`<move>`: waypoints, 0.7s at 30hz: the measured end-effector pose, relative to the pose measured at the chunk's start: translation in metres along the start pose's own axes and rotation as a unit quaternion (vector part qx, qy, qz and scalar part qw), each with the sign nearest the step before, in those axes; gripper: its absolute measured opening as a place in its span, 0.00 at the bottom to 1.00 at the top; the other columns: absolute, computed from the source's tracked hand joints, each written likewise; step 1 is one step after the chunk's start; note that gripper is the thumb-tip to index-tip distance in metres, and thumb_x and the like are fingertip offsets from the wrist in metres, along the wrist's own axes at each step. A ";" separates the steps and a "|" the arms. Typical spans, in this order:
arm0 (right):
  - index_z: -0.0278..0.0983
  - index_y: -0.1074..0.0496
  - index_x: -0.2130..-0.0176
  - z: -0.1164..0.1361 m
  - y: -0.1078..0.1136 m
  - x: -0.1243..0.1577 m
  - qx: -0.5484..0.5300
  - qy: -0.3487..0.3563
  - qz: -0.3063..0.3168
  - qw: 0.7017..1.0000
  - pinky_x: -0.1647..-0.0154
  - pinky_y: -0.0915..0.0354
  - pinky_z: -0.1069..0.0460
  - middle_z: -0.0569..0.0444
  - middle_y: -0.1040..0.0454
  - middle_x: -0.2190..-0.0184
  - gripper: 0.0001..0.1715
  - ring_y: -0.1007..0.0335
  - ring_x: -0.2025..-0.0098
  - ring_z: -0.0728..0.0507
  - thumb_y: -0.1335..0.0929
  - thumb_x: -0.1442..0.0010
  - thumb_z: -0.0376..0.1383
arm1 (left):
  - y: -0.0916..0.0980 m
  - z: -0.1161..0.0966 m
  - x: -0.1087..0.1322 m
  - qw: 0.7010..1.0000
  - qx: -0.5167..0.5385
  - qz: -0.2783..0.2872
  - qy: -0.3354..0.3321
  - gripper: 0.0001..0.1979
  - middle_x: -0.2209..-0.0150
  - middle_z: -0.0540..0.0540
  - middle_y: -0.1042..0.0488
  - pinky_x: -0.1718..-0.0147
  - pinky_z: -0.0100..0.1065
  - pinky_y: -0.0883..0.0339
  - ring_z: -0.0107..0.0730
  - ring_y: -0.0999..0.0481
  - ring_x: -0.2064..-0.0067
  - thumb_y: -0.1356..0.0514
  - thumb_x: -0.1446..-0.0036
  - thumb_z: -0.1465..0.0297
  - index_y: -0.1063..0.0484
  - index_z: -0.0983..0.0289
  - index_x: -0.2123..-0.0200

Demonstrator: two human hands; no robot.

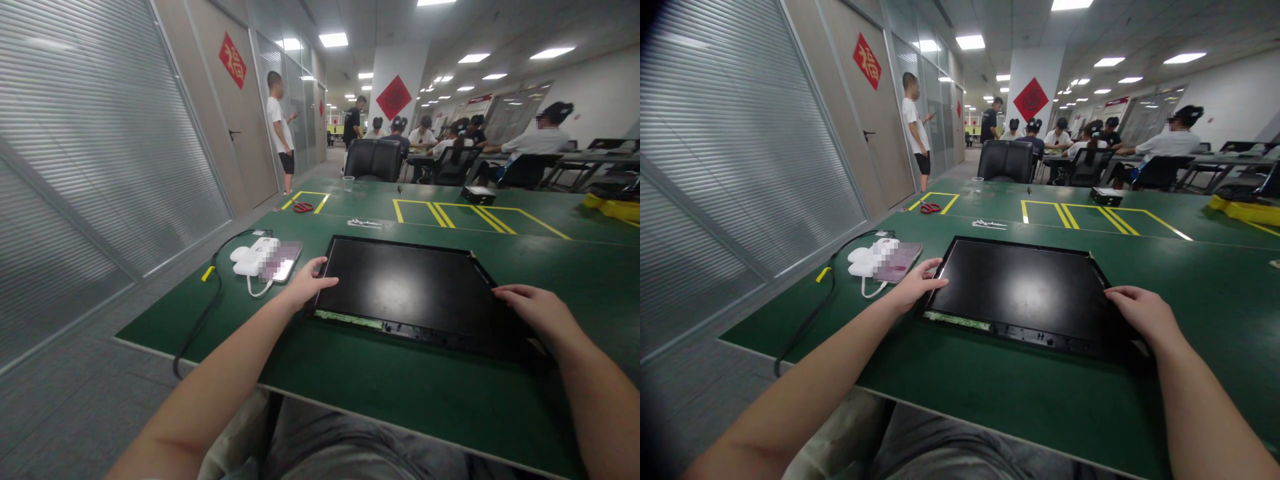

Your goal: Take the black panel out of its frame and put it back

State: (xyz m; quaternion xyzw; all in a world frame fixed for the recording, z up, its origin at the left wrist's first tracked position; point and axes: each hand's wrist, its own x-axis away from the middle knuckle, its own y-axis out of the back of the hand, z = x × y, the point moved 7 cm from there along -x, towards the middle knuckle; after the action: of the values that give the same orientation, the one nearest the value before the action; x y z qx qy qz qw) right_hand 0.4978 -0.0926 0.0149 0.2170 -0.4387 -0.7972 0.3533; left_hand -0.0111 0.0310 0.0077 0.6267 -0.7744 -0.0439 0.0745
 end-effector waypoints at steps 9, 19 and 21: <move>0.44 0.18 0.68 0.012 0.004 0.009 0.033 0.011 -0.006 0.999 0.62 0.33 0.46 0.49 0.18 0.63 0.18 0.25 0.60 0.36 0.34 0.53 0.48 | 0.002 -0.022 0.004 0.948 -0.267 0.050 -0.167 0.29 0.39 0.63 0.33 0.40 0.51 0.34 0.51 0.29 0.39 0.28 0.53 0.66 0.26 0.61 0.46; 0.44 0.17 0.65 0.012 0.004 0.009 0.045 0.022 -0.004 0.999 0.60 0.32 0.46 0.49 0.18 0.62 0.20 0.25 0.59 0.36 0.34 0.51 0.48 | -0.021 -0.041 0.024 0.853 -0.344 0.210 -0.331 0.22 0.43 0.59 0.26 0.40 0.47 0.36 0.46 0.27 0.41 0.28 0.49 0.66 0.22 0.58 0.50; 0.43 0.17 0.65 0.012 0.004 0.009 0.047 0.028 -0.005 0.998 0.60 0.32 0.47 0.49 0.18 0.62 0.20 0.24 0.59 0.37 0.34 0.51 0.48 | -0.021 -0.043 0.026 0.847 -0.345 0.221 -0.338 0.23 0.44 0.59 0.26 0.41 0.46 0.35 0.45 0.27 0.42 0.27 0.50 0.67 0.23 0.59 0.49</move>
State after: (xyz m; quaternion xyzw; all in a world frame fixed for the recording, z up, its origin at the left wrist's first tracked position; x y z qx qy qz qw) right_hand 0.4852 -0.0941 0.0241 0.2581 -0.4648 -0.7709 0.3508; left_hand 0.0112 0.0026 0.0481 0.3197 -0.8045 -0.4998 0.0269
